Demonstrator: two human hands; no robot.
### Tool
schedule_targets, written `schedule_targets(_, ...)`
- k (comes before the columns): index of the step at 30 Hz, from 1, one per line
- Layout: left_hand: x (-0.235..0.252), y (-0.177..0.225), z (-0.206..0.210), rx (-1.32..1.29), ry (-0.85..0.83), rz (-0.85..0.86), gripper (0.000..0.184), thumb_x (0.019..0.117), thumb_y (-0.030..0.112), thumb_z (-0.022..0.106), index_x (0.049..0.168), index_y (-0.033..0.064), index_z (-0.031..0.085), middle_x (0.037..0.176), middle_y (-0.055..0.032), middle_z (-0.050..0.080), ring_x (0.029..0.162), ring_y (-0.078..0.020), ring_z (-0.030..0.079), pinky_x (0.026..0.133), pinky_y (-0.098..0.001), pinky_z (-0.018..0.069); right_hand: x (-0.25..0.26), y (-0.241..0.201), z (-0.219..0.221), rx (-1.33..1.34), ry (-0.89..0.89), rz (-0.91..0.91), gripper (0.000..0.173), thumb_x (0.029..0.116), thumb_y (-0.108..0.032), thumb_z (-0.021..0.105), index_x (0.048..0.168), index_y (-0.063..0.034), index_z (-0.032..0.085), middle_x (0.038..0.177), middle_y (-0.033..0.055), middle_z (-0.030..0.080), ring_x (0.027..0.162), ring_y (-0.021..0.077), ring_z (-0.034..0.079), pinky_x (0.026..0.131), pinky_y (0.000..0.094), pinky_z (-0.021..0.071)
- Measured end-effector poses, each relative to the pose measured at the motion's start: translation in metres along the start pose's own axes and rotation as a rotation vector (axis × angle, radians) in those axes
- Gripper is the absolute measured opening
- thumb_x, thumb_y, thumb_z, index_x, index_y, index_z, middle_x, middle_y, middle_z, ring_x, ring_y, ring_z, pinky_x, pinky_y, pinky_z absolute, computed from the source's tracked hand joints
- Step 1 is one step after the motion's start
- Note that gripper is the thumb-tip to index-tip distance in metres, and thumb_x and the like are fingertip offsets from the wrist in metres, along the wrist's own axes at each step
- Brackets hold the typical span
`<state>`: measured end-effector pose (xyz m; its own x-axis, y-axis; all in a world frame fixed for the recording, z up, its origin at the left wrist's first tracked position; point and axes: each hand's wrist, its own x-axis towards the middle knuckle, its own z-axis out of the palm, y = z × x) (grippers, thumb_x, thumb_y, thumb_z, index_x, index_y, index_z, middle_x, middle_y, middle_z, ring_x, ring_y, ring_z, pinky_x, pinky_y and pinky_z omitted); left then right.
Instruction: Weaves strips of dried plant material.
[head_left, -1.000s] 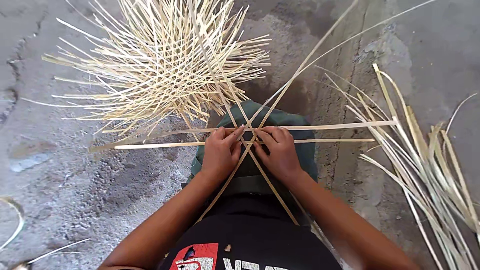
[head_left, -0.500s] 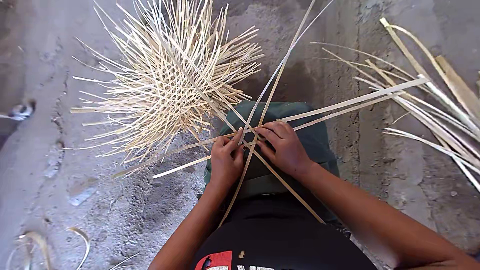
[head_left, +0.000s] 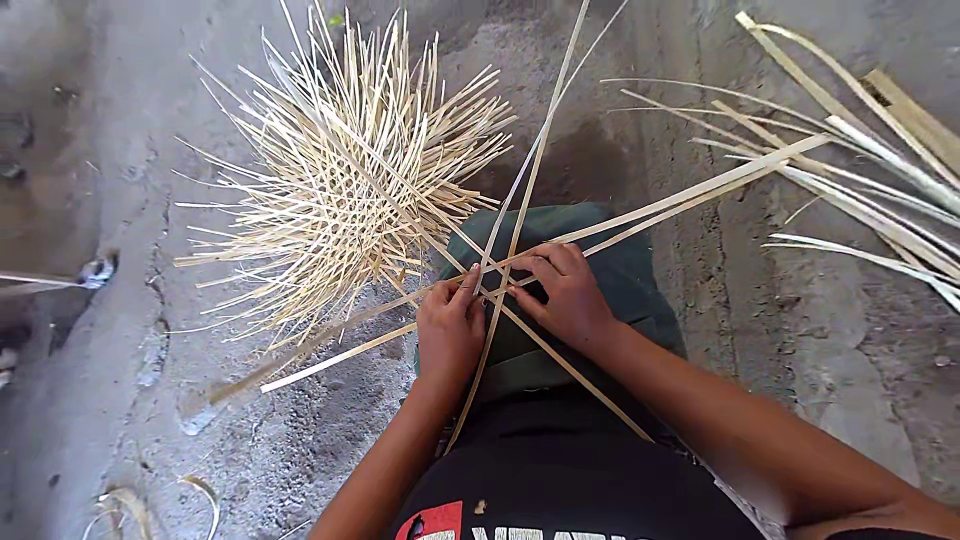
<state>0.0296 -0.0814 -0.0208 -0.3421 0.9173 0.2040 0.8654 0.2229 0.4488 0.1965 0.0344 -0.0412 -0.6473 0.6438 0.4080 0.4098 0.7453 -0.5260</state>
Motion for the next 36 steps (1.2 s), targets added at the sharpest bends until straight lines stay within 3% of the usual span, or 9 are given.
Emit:
schedule_targets(4,0.014,0.003,-0.013,-0.057,-0.119,-0.025,0.04,0.0939,0.011,0.07,0.134,0.0127,0.068,0.105,-0.0151,0.07,0.092,-0.0292,0.069,0.08,-0.0481,0.0583,-0.003,-0.008,0.002,-0.021,-0.012,0.045,0.022,0.0952,-0.025,0.07,0.107,-0.0077,0.077,0.099,0.0107,0.069,0.098,0.0298,0.065,0.086,0.0447,0.0544)
schedule_targets(11,0.021,0.003,-0.013,-0.147,-0.181,-0.067,0.041,0.0941,0.008,0.069,0.134,0.0127,0.068,0.107,-0.017,0.07,0.093,-0.0315,0.07,0.081,-0.0497,0.0581,-0.002,-0.009,0.003,-0.001,-0.057,0.08,0.029,0.094,-0.031,0.073,0.109,-0.0068,0.076,0.105,0.0125,0.07,0.1,0.0308,0.065,0.089,0.0472,0.0534)
schedule_targets(17,0.018,0.001,-0.009,-0.187,-0.131,-0.059,0.04,0.0963,0.007,0.065,0.135,0.0127,0.068,0.106,-0.0176,0.07,0.096,-0.0332,0.069,0.084,-0.0489,0.057,0.008,-0.007,-0.004,-0.066,-0.11,0.054,0.029,0.0935,-0.036,0.074,0.105,-0.0095,0.076,0.103,0.0086,0.071,0.102,0.0283,0.066,0.092,0.0471,0.0526)
schedule_targets(20,0.015,-0.003,-0.006,-0.228,-0.09,-0.032,0.04,0.0947,0.006,0.067,0.134,0.0119,0.068,0.106,-0.0175,0.07,0.096,-0.0333,0.069,0.085,-0.0492,0.0574,0.013,-0.006,-0.009,-0.143,-0.112,0.006,0.04,0.0909,-0.042,0.076,0.118,-0.0131,0.073,0.116,0.0122,0.066,0.11,0.0332,0.061,0.093,0.0537,0.049)
schedule_targets(22,0.013,-0.006,-0.003,-0.254,-0.067,-0.021,0.041,0.094,0.007,0.068,0.134,0.0147,0.069,0.107,-0.0164,0.071,0.098,-0.0324,0.069,0.087,-0.0484,0.0568,0.014,-0.002,-0.008,-0.148,-0.12,-0.042,0.038,0.0931,-0.042,0.074,0.123,-0.0177,0.073,0.123,0.0099,0.066,0.117,0.032,0.06,0.097,0.0549,0.048)
schedule_targets(27,0.012,-0.016,0.002,-0.37,-0.103,-0.056,0.041,0.0958,0.009,0.067,0.136,0.0173,0.068,0.107,-0.0141,0.069,0.096,-0.0285,0.067,0.088,-0.0461,0.0552,0.011,0.01,-0.005,-0.057,-0.141,-0.091,0.035,0.0964,-0.039,0.071,0.125,-0.0183,0.074,0.124,0.0069,0.067,0.121,0.0264,0.059,0.105,0.048,0.0463)
schedule_targets(31,0.015,-0.032,0.001,-0.543,-0.151,-0.115,0.04,0.0943,0.014,0.073,0.134,0.0198,0.069,0.101,-0.0046,0.072,0.089,-0.0127,0.068,0.081,-0.0311,0.0582,0.011,0.011,-0.005,-0.032,-0.167,-0.071,0.039,0.0971,-0.04,0.069,0.13,-0.0199,0.071,0.125,0.0084,0.066,0.122,0.0279,0.058,0.105,0.0484,0.0455)
schedule_targets(36,0.014,-0.028,0.0,-0.483,-0.138,-0.075,0.041,0.0945,0.01,0.071,0.135,0.0178,0.069,0.104,-0.0072,0.073,0.092,-0.0174,0.069,0.085,-0.0354,0.0573,0.017,0.009,-0.009,-0.008,-0.242,-0.028,0.041,0.0972,-0.041,0.069,0.136,-0.0256,0.068,0.125,0.0096,0.062,0.12,0.0304,0.055,0.101,0.0517,0.0453)
